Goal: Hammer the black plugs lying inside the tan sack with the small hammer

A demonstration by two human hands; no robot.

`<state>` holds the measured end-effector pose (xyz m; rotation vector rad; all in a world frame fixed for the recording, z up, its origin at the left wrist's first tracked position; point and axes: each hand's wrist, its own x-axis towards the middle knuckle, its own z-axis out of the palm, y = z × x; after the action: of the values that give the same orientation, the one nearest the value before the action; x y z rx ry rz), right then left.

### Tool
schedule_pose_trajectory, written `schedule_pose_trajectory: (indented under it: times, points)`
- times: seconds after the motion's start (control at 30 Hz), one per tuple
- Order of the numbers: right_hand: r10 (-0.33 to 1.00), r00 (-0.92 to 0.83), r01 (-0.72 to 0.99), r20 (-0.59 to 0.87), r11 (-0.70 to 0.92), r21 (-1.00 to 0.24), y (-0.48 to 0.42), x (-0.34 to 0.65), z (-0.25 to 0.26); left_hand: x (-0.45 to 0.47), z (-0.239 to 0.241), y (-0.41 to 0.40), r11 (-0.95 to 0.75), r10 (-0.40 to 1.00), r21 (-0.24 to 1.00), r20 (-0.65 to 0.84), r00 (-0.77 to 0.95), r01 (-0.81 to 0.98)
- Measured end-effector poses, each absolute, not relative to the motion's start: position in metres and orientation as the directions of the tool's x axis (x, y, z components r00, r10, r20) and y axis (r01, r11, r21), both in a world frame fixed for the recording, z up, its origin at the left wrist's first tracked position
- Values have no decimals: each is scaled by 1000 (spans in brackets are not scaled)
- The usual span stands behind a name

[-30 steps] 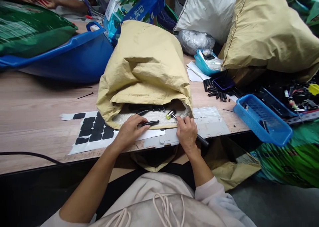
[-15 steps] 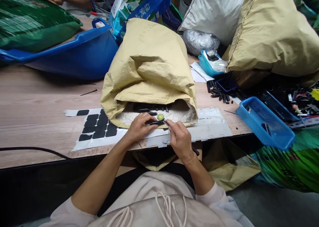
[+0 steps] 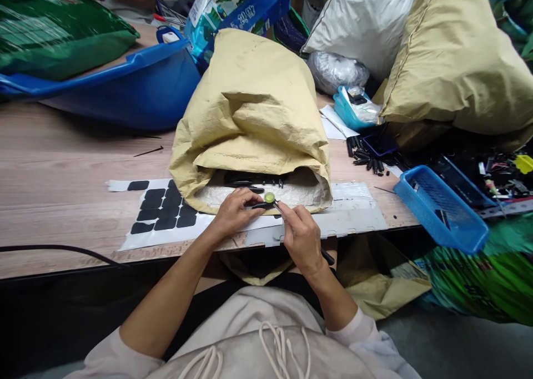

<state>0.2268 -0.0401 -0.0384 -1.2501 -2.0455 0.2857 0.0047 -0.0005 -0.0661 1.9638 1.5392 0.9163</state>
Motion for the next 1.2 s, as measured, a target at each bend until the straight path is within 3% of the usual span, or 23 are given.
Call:
schedule_pose_trajectory:
  times: [0.23,0.33,0.57,0.73,0.83,0.93,1.0,1.1,1.2]
  points:
    - [848,-241,689,472,492,-532,-35,234,-40,4,-66,0,-242,970,715,195,146,655]
    - [832,-197,770,518,459,-444,-24,247,-38,4,-65,-1,-237,971,713,190,144,660]
    - [812,-182,953,555,285,-106,-2,267,-59,5,-67,-1,-239,970,680,200,138,694]
    - [792,-187,956,582,283,-78,-2,264,-67,5,-58,-9,-296,954,685,244,173,665]
    - [795,-193,952,575,293,-86,-3,263,-66,11,-42,-37,-379,925,760,290,248,527]
    - [797,-183,952,575,289,-98,-3,264,-65,20,-35,-78,-377,853,865,185,489,331]
    - [799,-179,953,574,287,-102,-3,264,-66,27,-46,-102,-303,796,901,61,602,310]
    - [808,-172,955,564,278,-108,-3,263,-67,34,-91,-120,-116,811,870,-196,551,480]
    - [819,-169,956,549,273,-112,-3,262,-67,34,-151,-119,49,815,732,-422,396,680]
